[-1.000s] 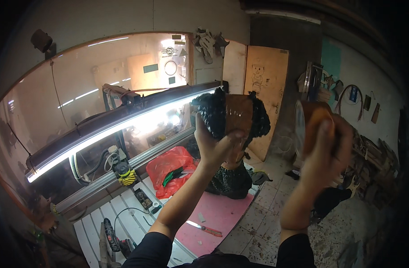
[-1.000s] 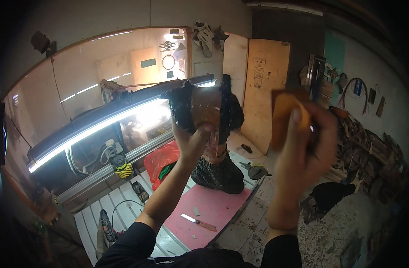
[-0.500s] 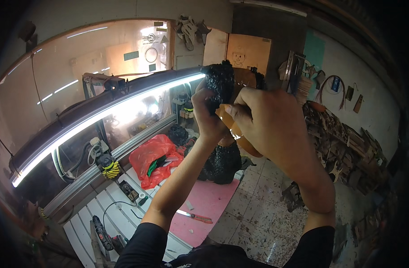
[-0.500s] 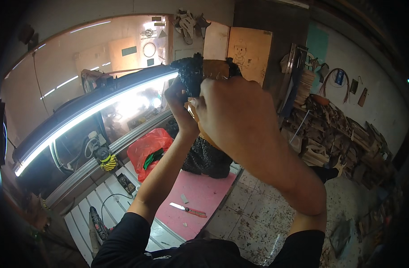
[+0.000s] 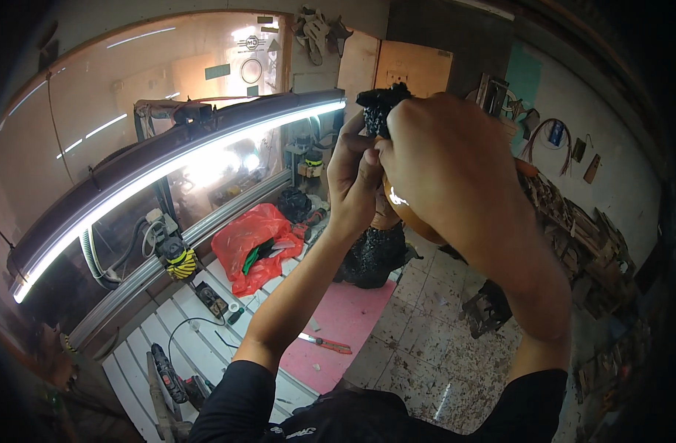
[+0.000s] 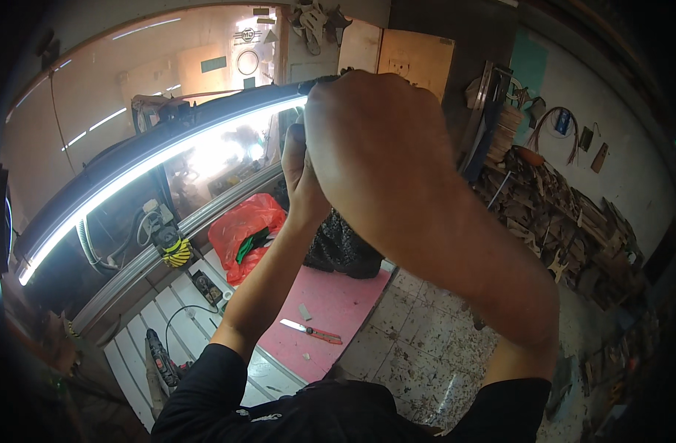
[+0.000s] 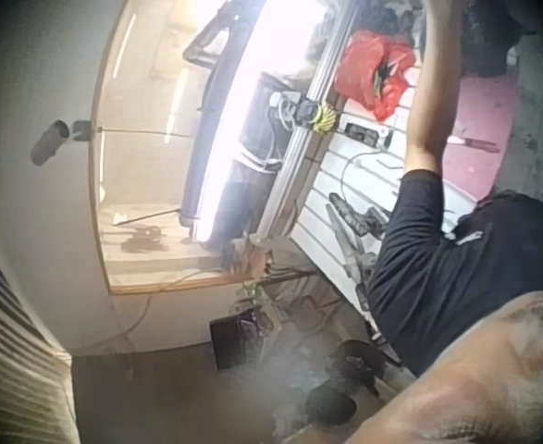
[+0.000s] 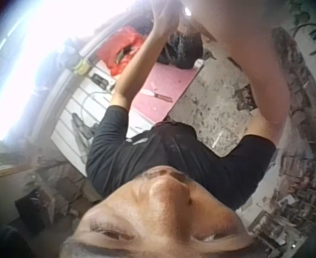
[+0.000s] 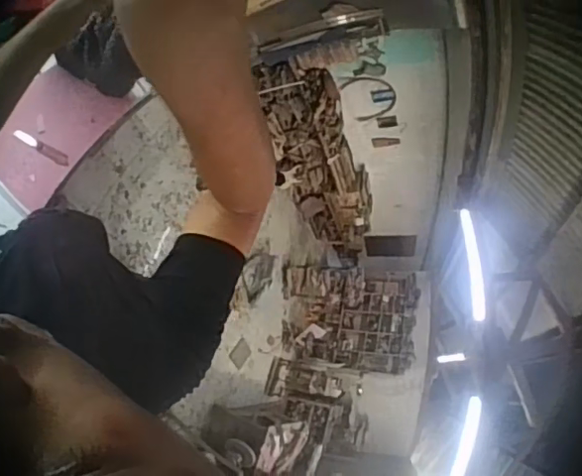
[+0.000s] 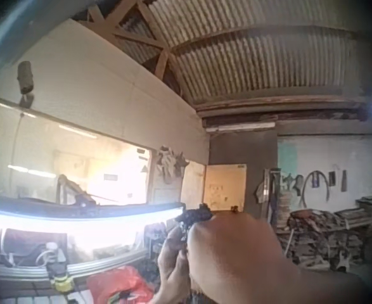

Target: The person wraps an object in bubble wrap and secures it with packing tape, cutting the tape with a knife.

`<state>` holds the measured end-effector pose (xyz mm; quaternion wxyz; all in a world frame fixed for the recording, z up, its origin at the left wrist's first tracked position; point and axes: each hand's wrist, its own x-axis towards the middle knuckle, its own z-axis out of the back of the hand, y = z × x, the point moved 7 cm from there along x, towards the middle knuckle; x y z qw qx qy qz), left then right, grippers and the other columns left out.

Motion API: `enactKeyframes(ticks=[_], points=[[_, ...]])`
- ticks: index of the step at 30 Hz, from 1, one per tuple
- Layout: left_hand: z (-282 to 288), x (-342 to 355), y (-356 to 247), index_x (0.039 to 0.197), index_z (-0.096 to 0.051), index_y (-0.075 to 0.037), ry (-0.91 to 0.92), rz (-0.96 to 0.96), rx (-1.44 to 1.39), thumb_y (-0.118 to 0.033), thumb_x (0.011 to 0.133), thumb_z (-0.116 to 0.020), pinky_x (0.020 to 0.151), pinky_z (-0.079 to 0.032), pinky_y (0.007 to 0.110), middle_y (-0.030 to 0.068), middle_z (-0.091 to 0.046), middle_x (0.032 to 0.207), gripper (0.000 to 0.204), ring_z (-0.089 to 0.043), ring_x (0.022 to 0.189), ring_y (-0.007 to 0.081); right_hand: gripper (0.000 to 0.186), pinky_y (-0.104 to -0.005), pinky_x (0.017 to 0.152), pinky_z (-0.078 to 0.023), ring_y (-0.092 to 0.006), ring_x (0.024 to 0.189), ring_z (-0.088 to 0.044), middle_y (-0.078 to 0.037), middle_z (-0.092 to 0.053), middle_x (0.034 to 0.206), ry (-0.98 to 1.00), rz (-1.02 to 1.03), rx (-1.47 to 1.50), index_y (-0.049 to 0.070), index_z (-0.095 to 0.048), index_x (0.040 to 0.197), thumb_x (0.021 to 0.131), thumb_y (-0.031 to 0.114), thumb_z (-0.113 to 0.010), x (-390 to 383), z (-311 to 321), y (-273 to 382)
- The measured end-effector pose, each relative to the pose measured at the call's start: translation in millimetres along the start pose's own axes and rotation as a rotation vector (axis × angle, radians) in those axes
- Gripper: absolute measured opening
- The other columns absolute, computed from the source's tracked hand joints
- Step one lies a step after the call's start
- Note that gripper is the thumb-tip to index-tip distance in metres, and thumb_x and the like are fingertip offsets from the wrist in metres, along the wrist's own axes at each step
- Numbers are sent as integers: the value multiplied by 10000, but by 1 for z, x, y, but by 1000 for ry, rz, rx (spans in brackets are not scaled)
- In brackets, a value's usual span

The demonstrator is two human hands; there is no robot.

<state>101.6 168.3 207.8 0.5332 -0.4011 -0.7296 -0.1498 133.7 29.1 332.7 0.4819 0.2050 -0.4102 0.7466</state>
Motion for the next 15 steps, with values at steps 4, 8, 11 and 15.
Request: enactKeyframes(ticks=[4,8,11,15], points=[[-13,0,-18,1046,-543,20,61,-135,197,-117,1068,-556,1052,-445,350,221,-438,1536,139,-550,1278,202,308,-445,668,-576,-369,710,-731,-210,-696,724,-2,-17,189,-23,-687,750,901,244,-715,-13,5,-6],[2,-19,-17,1048,-556,9,-101,-59,305,-179,1077,-553,1015,-455,363,233,-512,1457,190,-566,1225,213,338,-440,663,-585,-362,786,-745,-234,-716,882,190,-187,369,-24,-667,1055,847,213,-790,-38,-7,5],[6,-38,-10,1059,-547,6,-186,-47,192,-195,1080,-547,981,-464,368,229,-546,1390,202,-582,1155,210,610,-426,668,-604,-360,859,-755,-250,-715,1046,9,-148,615,-34,-557,1333,829,181,-826,-69,-2,17],[-6,-46,-38,1098,-518,7,-96,-489,404,-227,1080,-551,932,-487,387,246,-591,1267,237,-611,1064,234,801,-412,690,-622,-346,868,-764,-246,-709,1164,68,-166,807,-88,-425,1480,844,182,-831,-108,8,28]])
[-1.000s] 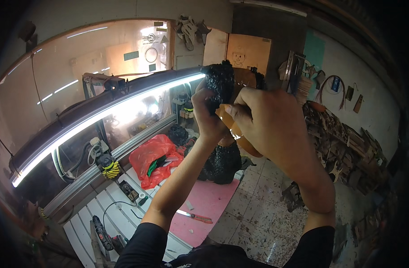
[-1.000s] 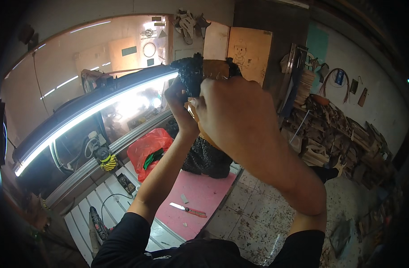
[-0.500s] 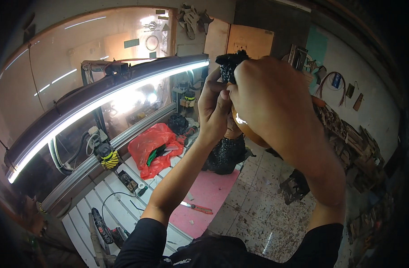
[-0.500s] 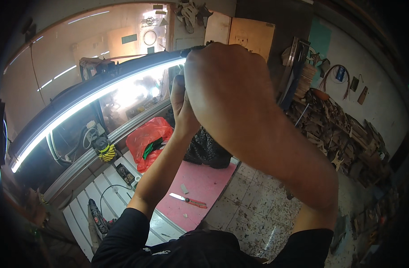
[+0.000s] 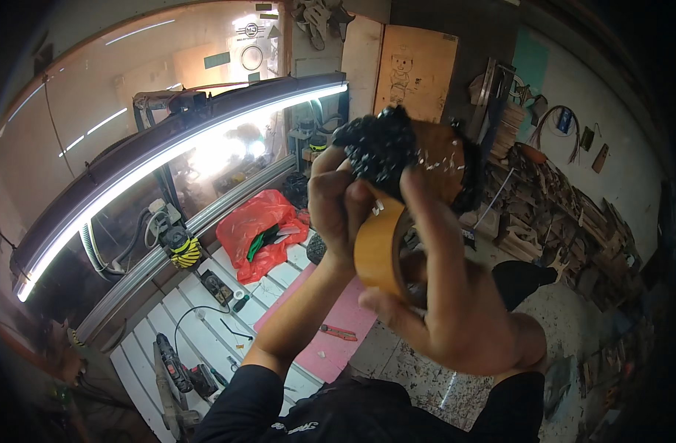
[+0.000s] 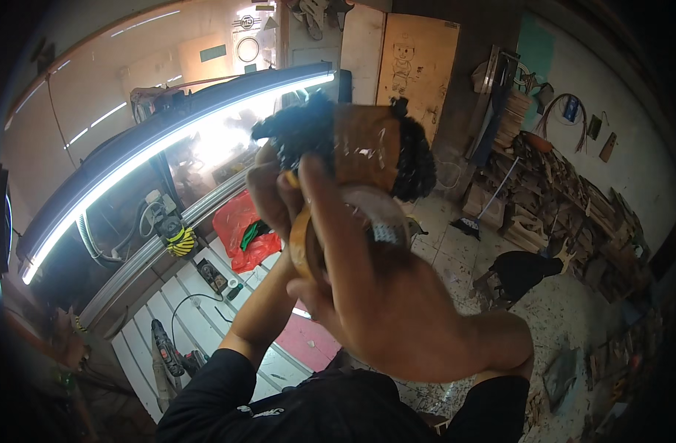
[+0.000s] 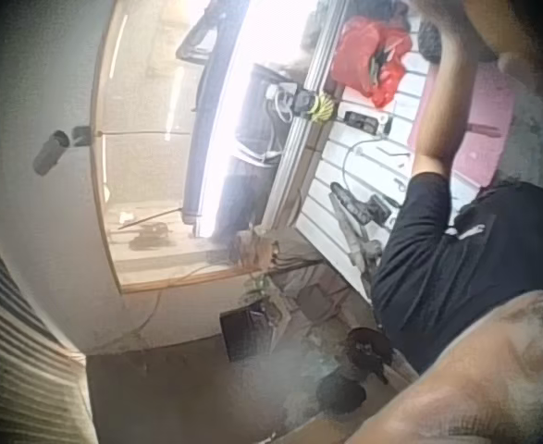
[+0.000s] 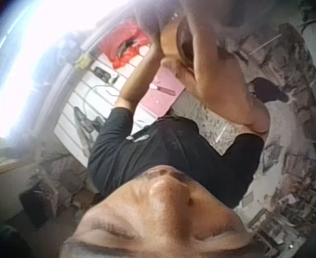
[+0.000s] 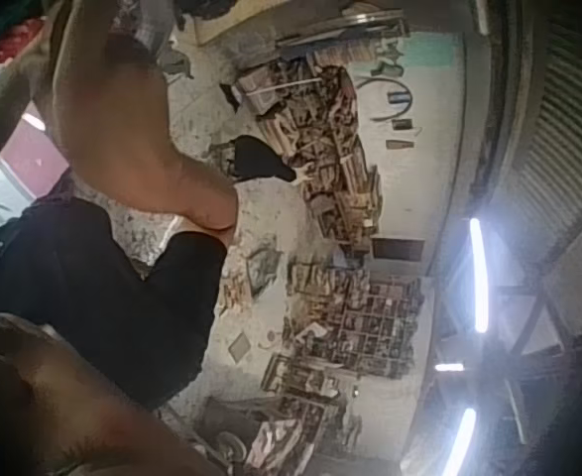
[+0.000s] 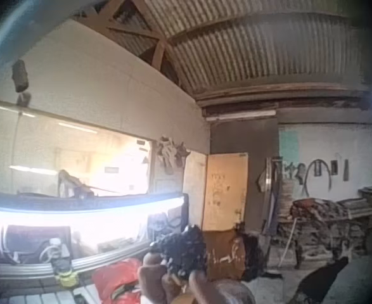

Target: The person wraps an object in bubble wrap and secures it with packing tape, cutting the tape with a knife.

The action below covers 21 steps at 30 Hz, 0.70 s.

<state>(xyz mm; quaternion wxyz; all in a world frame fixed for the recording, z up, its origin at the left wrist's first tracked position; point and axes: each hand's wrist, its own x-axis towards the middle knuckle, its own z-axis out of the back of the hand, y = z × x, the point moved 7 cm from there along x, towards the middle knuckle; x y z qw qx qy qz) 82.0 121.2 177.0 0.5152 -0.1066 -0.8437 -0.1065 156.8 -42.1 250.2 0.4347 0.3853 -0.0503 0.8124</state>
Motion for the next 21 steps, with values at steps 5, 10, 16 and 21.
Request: enactKeyframes(ticks=[5,10,16,21], points=[[20,-19,-45,1042,-544,32,14,19,265,-340,1072,-553,956,-496,426,269,-630,1213,373,-639,1083,297,676,-314,566,-552,-189,652,-712,-209,-736,1151,91,296,-373,-144,-507,1370,874,201,-811,-47,-9,39],[20,-17,-82,987,-574,54,-58,131,415,-369,1055,-562,924,-518,439,252,-674,1154,428,-678,1021,329,469,-247,470,-441,-99,527,-635,-147,-767,1017,94,422,-502,-106,-595,1212,911,199,-785,-60,1,62],[26,-34,-106,1018,-588,21,-116,3,569,-335,1011,-646,863,-537,419,196,-681,1109,360,-692,967,311,527,-257,463,-455,-124,532,-657,-144,-757,904,98,301,-574,-119,-560,1241,916,225,-791,-82,5,56],[34,-52,-122,1046,-567,21,-155,15,583,-230,931,-757,856,-542,395,194,-673,1088,335,-693,972,287,743,-295,480,-500,-169,589,-704,-229,-733,1036,85,217,-665,-185,-458,1356,889,266,-821,-94,16,52]])
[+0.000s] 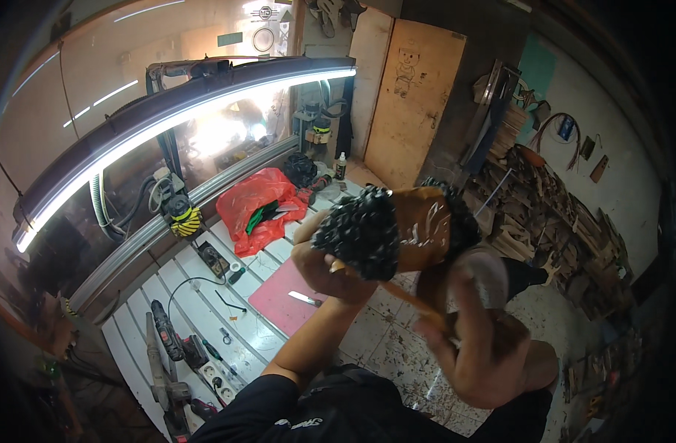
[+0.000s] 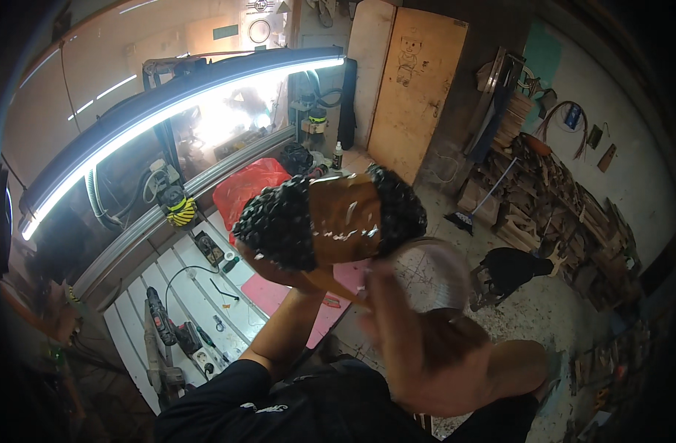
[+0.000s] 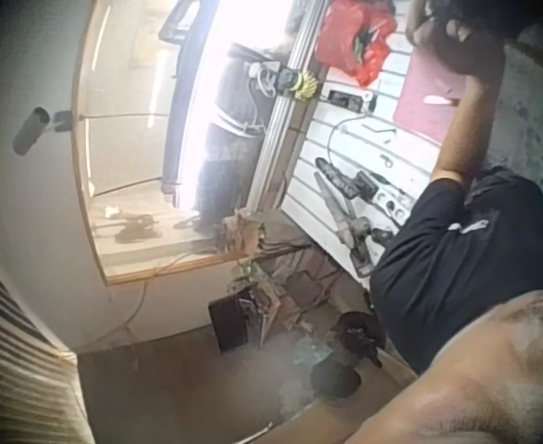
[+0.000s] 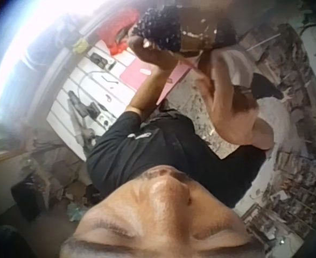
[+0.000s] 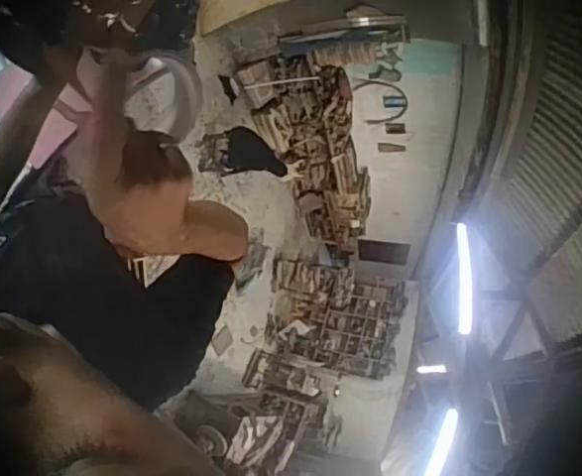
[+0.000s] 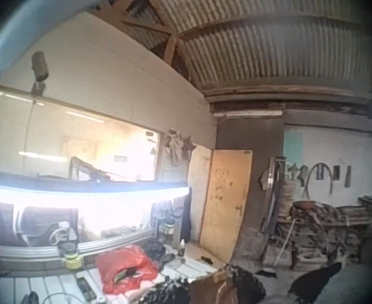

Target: The person wraps an object in bubble wrap and secures it with packing tape, cutting the tape with a knife.

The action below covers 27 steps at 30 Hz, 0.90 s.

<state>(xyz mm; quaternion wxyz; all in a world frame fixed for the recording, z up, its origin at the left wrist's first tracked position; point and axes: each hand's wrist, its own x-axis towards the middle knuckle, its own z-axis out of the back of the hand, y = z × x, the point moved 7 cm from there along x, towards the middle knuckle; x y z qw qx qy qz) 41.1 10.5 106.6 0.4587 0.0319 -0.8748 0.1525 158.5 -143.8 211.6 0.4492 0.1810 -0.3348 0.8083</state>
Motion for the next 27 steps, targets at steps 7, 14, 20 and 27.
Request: enactKeyframes(ticks=[7,14,20,27], points=[[12,-13,-7,1168,-497,-9,16,14,2,-295,947,-699,934,-528,424,217,-607,1188,414,-647,1077,311,863,-274,521,-494,-177,626,-711,-280,-687,1192,46,-49,49,-151,-443,1444,849,334,-838,-5,-7,-30],[24,-15,-3,1338,-414,-51,43,3,-48,-421,982,-607,1005,-508,458,254,-513,1333,549,-586,1196,350,850,-275,438,-450,-78,438,-564,-11,-600,582,17,135,270,-146,-505,1415,807,326,-865,19,-22,-35],[64,-20,11,1484,-343,-87,-108,288,-383,-529,1011,-529,1067,-492,487,286,-432,1457,673,-534,1298,384,896,-322,597,-529,-165,603,-688,-28,-700,741,109,360,648,-67,-471,1471,781,337,-875,27,-41,-6],[98,-26,-34,1596,-278,-206,-362,549,-1275,-620,1029,-481,1124,-446,595,271,-423,1525,731,-490,1375,438,725,-266,528,-485,-100,524,-600,23,-603,691,-150,796,719,74,-515,1488,826,180,-792,2,-43,21]])
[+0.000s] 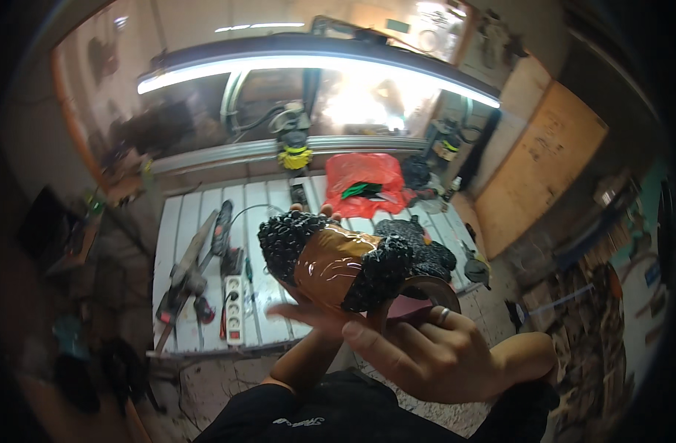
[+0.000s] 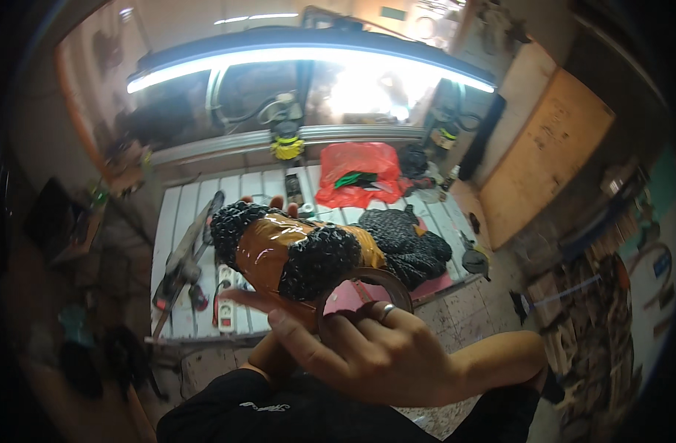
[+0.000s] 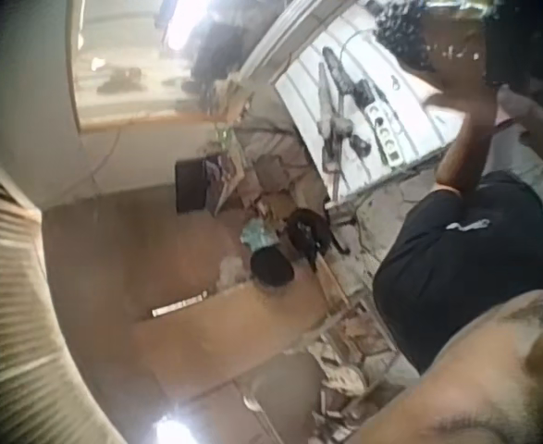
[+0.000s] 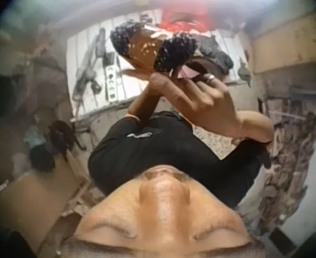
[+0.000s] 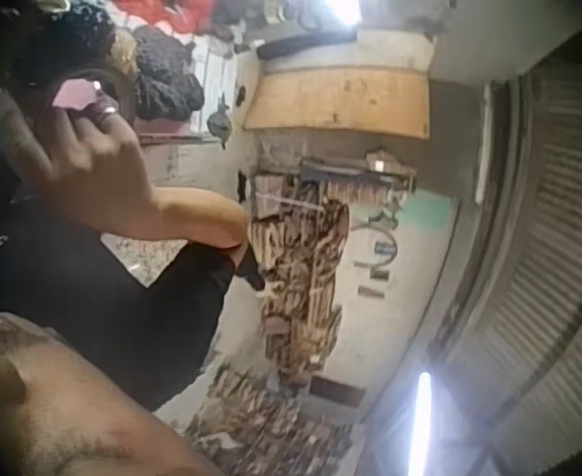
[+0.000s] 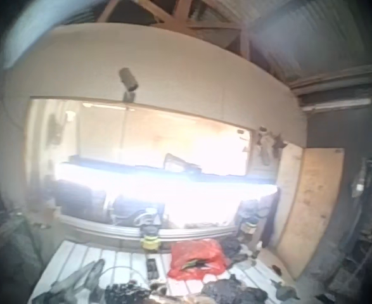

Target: The person wraps an object in bubble wrap and secures it with packing tape, cutting the tape with a knife.

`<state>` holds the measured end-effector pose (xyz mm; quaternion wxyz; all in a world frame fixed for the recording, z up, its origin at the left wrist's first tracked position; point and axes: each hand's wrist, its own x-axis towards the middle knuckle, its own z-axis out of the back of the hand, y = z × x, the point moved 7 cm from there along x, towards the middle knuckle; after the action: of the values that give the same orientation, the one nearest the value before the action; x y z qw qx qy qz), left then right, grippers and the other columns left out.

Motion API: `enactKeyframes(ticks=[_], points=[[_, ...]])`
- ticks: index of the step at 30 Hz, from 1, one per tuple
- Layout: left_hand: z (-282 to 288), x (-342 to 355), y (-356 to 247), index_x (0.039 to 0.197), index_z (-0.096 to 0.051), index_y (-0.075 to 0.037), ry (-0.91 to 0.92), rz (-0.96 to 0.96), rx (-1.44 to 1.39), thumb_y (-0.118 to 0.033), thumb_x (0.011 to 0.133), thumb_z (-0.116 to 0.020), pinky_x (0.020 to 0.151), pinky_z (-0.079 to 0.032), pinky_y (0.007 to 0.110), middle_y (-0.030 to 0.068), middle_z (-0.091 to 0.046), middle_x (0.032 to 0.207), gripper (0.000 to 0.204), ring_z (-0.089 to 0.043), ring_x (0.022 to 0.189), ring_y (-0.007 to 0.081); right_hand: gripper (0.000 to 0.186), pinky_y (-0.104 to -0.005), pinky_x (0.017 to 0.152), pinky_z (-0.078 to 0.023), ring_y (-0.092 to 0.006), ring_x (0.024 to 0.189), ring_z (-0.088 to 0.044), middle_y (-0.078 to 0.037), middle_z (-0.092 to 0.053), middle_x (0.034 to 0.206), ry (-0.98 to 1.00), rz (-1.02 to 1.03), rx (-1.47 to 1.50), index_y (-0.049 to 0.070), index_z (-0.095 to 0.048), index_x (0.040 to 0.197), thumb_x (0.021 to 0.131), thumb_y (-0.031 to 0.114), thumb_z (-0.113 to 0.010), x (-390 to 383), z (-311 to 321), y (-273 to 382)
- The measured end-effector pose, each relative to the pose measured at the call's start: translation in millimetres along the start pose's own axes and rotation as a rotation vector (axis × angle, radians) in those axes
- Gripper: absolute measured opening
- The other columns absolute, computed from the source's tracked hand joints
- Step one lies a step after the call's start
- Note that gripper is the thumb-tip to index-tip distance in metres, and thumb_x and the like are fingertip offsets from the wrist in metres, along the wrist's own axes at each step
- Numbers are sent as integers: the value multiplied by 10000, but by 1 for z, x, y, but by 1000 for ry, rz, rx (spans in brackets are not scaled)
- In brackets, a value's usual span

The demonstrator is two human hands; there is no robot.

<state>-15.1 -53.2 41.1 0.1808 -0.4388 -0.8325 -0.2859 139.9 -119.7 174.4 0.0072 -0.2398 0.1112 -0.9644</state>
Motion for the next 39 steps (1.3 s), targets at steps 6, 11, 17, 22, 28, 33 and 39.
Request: enactKeyframes(ticks=[6,11,17,22,28,33,39], points=[[-33,-30,-12,1599,-103,-67,-64,-403,1025,-689,721,-845,946,-565,376,169,-600,1173,1307,-638,1059,233,576,-201,420,-307,-15,410,-424,83,-385,542,137,289,2,102,-635,1396,833,158,-738,1,2,36],[-34,-47,-35,1479,-293,-90,-17,-452,989,-534,811,-832,852,-552,417,181,-593,1085,966,-616,978,287,494,-221,406,-293,-26,404,-399,89,-345,518,216,337,-34,131,-685,1324,844,217,-760,4,3,43],[-29,-52,-52,1404,-342,-72,-18,-454,964,-554,772,-846,825,-499,433,156,-592,994,941,-611,923,289,478,-247,414,-280,-44,418,-395,84,-350,537,181,406,-79,123,-697,1287,813,161,-744,16,7,32],[-26,-52,-69,1369,-359,-62,-49,-478,986,-547,764,-831,809,-457,451,151,-582,954,908,-600,844,282,449,-258,433,-300,-45,431,-419,90,-368,544,182,428,-55,121,-689,1279,836,170,-739,45,-8,2],[-19,-73,-90,1378,-370,-125,68,-462,984,-515,792,-806,826,-455,473,148,-560,1035,828,-589,899,286,598,-246,506,-392,-48,470,-495,95,-464,553,238,554,68,154,-626,1366,842,420,-736,83,-58,-18],[-10,-96,-104,1393,-378,-145,35,-399,912,-489,774,-790,939,-452,526,170,-533,1144,820,-551,1059,333,758,-393,756,-500,-160,653,-601,55,-542,656,339,629,432,154,-528,1386,738,445,-792,130,-104,-14],[7,-95,-132,1412,-387,-169,-95,-369,813,-458,753,-771,1076,-449,589,197,-499,1274,816,-506,1250,389,793,-476,886,-341,-281,1003,-458,-64,-455,1057,-242,218,372,139,-565,1158,607,653,-813,104,-120,-32]])
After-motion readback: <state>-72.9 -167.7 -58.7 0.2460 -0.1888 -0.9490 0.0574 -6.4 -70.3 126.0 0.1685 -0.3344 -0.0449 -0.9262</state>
